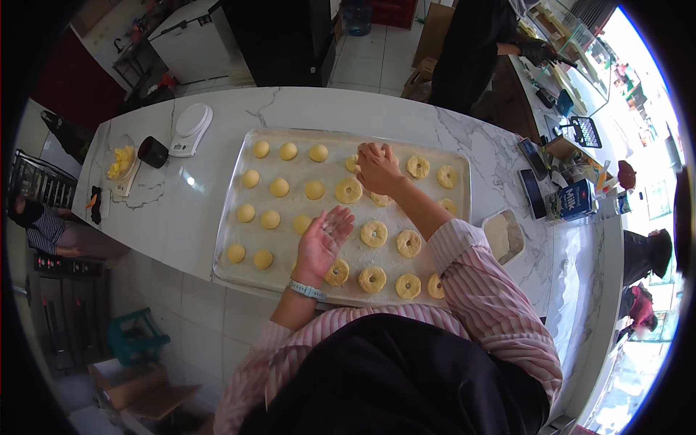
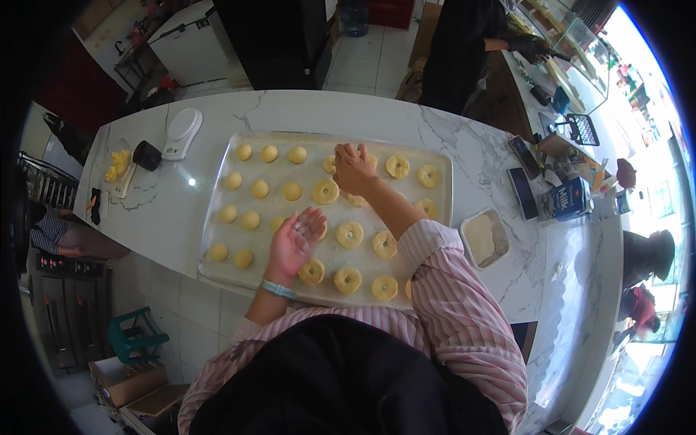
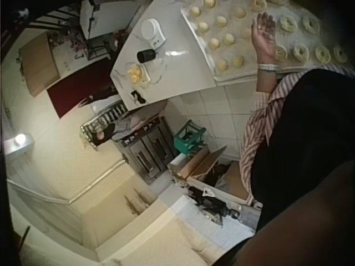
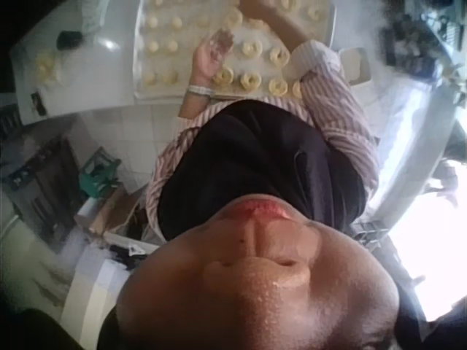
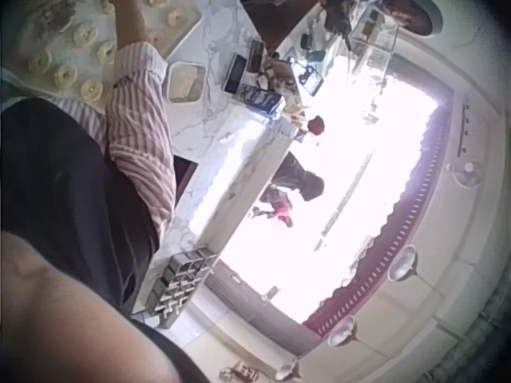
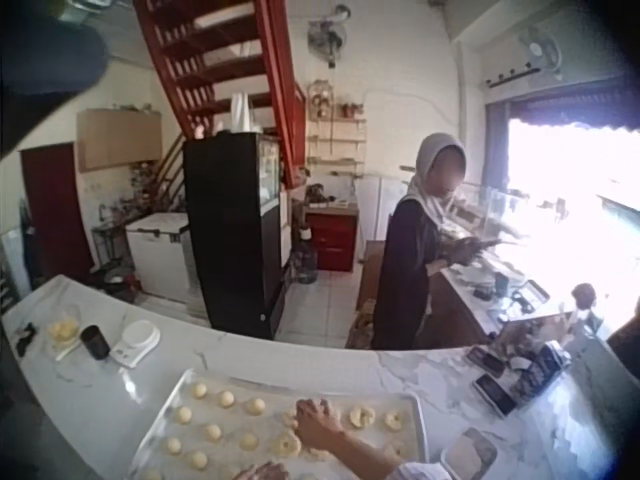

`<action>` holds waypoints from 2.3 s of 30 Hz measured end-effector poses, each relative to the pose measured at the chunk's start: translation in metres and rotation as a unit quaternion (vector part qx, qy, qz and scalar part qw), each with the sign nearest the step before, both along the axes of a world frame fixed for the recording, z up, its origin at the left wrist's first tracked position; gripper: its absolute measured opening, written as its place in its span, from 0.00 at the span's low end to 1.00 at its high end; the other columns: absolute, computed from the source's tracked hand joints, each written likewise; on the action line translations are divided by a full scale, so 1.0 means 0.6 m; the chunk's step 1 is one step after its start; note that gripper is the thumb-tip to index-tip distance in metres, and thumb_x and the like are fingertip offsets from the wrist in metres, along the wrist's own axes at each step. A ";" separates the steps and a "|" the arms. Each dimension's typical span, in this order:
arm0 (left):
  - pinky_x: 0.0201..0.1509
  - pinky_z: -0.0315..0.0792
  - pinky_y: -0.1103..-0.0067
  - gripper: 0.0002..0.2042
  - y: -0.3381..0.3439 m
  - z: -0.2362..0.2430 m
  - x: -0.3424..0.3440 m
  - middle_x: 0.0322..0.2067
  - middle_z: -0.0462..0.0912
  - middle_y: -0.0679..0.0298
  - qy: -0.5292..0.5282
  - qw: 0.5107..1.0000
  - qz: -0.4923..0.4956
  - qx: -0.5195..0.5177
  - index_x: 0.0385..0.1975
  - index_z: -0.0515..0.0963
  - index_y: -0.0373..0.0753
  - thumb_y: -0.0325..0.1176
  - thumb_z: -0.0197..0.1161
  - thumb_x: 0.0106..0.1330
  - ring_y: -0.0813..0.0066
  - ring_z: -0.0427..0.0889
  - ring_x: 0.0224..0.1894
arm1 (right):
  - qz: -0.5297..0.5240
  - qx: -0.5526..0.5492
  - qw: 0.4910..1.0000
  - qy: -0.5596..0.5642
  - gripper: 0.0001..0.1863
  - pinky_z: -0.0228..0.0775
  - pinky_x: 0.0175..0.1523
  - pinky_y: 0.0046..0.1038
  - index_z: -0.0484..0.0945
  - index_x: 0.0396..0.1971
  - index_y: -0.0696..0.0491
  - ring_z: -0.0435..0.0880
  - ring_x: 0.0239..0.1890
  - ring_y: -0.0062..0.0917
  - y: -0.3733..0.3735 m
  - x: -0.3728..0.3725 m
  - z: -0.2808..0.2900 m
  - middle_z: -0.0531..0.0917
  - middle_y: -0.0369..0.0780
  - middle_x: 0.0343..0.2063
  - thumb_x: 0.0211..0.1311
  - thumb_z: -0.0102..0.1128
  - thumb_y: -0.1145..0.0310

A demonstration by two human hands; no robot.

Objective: The person is shaping and punching holes in small rounds of dough on a baking sheet to make donuts.

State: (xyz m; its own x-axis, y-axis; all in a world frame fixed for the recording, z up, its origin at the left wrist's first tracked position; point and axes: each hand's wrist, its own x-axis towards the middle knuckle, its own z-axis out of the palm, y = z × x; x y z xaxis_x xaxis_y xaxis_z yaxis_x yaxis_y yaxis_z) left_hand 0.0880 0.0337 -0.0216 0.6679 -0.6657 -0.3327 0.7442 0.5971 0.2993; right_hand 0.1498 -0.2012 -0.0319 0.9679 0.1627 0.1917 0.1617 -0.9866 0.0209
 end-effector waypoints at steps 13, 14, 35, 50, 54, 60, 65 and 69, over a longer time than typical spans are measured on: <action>0.48 0.74 0.81 0.11 -0.059 0.009 -0.015 0.36 0.82 0.64 -0.107 0.977 0.047 0.177 0.40 0.77 0.36 0.36 0.63 0.66 0.78 0.80 0.42 | -0.020 0.214 0.974 -0.071 0.15 0.50 0.61 0.44 0.77 0.39 0.52 0.64 0.57 0.36 0.104 -0.181 0.096 0.69 0.40 0.50 0.53 0.60 0.61; 0.48 0.73 0.81 0.11 -0.064 0.007 -0.017 0.36 0.82 0.65 -0.106 0.976 0.061 0.180 0.40 0.77 0.36 0.36 0.64 0.65 0.79 0.80 0.42 | -0.031 0.197 0.978 -0.064 0.15 0.49 0.61 0.44 0.77 0.38 0.52 0.63 0.58 0.35 0.107 -0.186 0.100 0.69 0.40 0.51 0.53 0.60 0.61; 0.47 0.74 0.83 0.14 -0.031 0.061 -0.022 0.40 0.82 0.61 -0.279 0.908 0.038 0.309 0.45 0.76 0.29 0.27 0.66 0.61 0.78 0.81 0.42 | -0.012 0.501 0.864 0.051 0.20 0.77 0.49 0.29 0.76 0.48 0.57 0.84 0.45 0.32 0.107 -0.201 0.148 0.83 0.44 0.42 0.52 0.60 0.78; 0.52 0.76 0.79 0.15 0.008 0.048 -0.017 0.40 0.81 0.59 -0.216 0.945 0.060 0.238 0.46 0.76 0.28 0.18 0.64 0.58 0.73 0.82 0.43 | 0.140 0.310 0.940 0.027 0.14 0.75 0.42 0.36 0.77 0.42 0.55 0.82 0.35 0.38 0.078 -0.260 0.347 0.81 0.43 0.31 0.55 0.59 0.70; 0.54 0.76 0.77 0.14 0.020 0.040 -0.019 0.40 0.81 0.59 -0.188 0.953 0.065 0.230 0.45 0.76 0.28 0.17 0.65 0.58 0.71 0.82 0.44 | 0.235 0.214 0.947 -0.033 0.08 0.72 0.26 0.32 0.80 0.34 0.53 0.78 0.17 0.26 0.057 -0.337 0.496 0.77 0.35 0.15 0.54 0.63 0.70; 0.54 0.76 0.76 0.15 0.010 0.038 -0.026 0.41 0.81 0.58 -0.177 0.954 0.052 0.237 0.45 0.75 0.29 0.18 0.65 0.58 0.70 0.82 0.43 | 0.228 0.129 0.956 -0.133 0.09 0.69 0.26 0.29 0.80 0.33 0.51 0.76 0.15 0.23 0.088 -0.381 0.580 0.75 0.33 0.13 0.54 0.63 0.65; 0.54 0.75 0.76 0.15 0.012 0.044 -0.027 0.42 0.81 0.59 -0.185 0.950 0.040 0.249 0.46 0.76 0.29 0.19 0.65 0.58 0.70 0.82 0.43 | 0.206 0.114 0.959 -0.156 0.10 0.67 0.26 0.26 0.80 0.33 0.50 0.73 0.14 0.21 0.092 -0.396 0.592 0.74 0.31 0.11 0.55 0.64 0.61; 0.53 0.75 0.76 0.15 0.016 0.044 -0.029 0.41 0.81 0.59 -0.182 0.950 0.036 0.252 0.46 0.76 0.29 0.20 0.66 0.59 0.71 0.82 0.43 | 0.194 0.113 0.960 -0.168 0.12 0.65 0.26 0.24 0.80 0.32 0.49 0.72 0.13 0.20 0.095 -0.399 0.595 0.72 0.29 0.09 0.55 0.64 0.57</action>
State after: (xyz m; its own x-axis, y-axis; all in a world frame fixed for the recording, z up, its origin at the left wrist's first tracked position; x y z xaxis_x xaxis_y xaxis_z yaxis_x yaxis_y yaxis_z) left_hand 0.0704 0.0431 0.0047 0.8376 -0.4314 -0.3351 0.4990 0.3546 0.7907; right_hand -0.0894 -0.1443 0.3250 0.7198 0.4165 0.5553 0.5401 -0.8386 -0.0711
